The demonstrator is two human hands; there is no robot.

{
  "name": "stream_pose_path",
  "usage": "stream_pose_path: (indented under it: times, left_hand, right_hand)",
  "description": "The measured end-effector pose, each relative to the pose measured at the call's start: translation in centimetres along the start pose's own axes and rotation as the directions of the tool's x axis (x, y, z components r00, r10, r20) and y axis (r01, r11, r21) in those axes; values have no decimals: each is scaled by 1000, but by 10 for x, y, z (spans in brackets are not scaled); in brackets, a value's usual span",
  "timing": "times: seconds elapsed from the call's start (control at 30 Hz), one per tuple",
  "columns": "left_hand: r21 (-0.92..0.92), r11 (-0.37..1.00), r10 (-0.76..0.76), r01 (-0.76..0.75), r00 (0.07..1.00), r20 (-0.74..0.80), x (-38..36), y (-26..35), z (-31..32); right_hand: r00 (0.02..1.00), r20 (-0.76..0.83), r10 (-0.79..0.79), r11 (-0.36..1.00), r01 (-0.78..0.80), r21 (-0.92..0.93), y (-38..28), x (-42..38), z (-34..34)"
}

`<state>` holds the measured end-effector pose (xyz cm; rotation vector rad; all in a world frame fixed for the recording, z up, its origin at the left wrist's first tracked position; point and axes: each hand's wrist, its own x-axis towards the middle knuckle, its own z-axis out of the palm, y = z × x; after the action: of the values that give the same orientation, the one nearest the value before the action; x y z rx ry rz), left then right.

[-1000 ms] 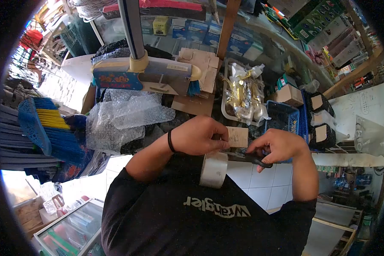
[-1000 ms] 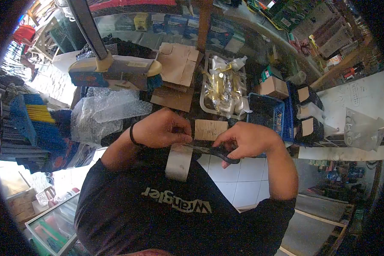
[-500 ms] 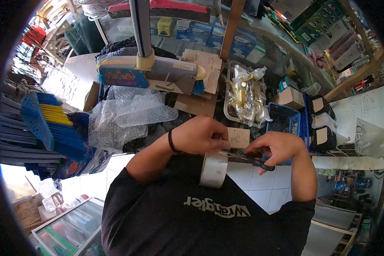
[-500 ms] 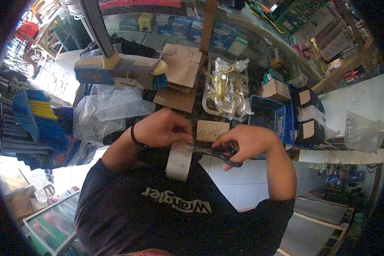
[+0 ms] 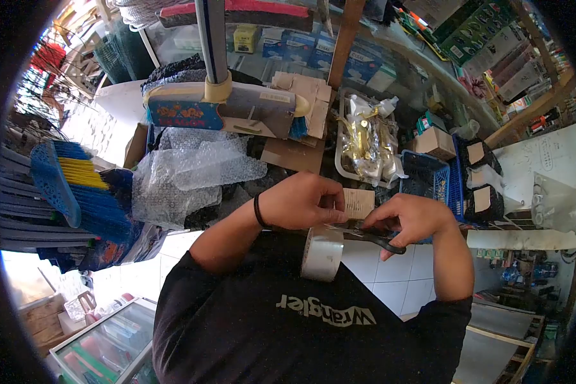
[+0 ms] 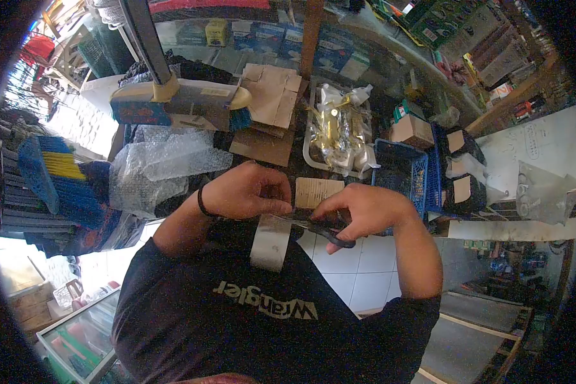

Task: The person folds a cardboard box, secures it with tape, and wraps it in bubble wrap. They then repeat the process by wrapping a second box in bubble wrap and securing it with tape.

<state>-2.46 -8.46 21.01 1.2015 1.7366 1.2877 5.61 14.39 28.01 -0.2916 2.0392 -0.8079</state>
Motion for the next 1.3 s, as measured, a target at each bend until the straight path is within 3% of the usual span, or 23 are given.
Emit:
stream_pose_path:
  times: [0.43,0.53,0.83,1.3]
  left_hand:
    - [-56,998,-9,10,1000,18,-3,2,0]
    - [-50,999,-16,17,1000,19,-3,1,1]
    - [16,1000,-1,1,1000,12,0,6,1]
    - [40,999,15,-17,999,45,6,5,4]
  right_hand:
    - [1000,5,16,999,-15,-37,-13,7,1]
    - [996,-42,-77,995,74,-68,-10,7,2]
    - [999,-25,30,1000,-30,9,-14,4,4]
    - [998,-56,34,999,-35,-8,-5,-3,8]
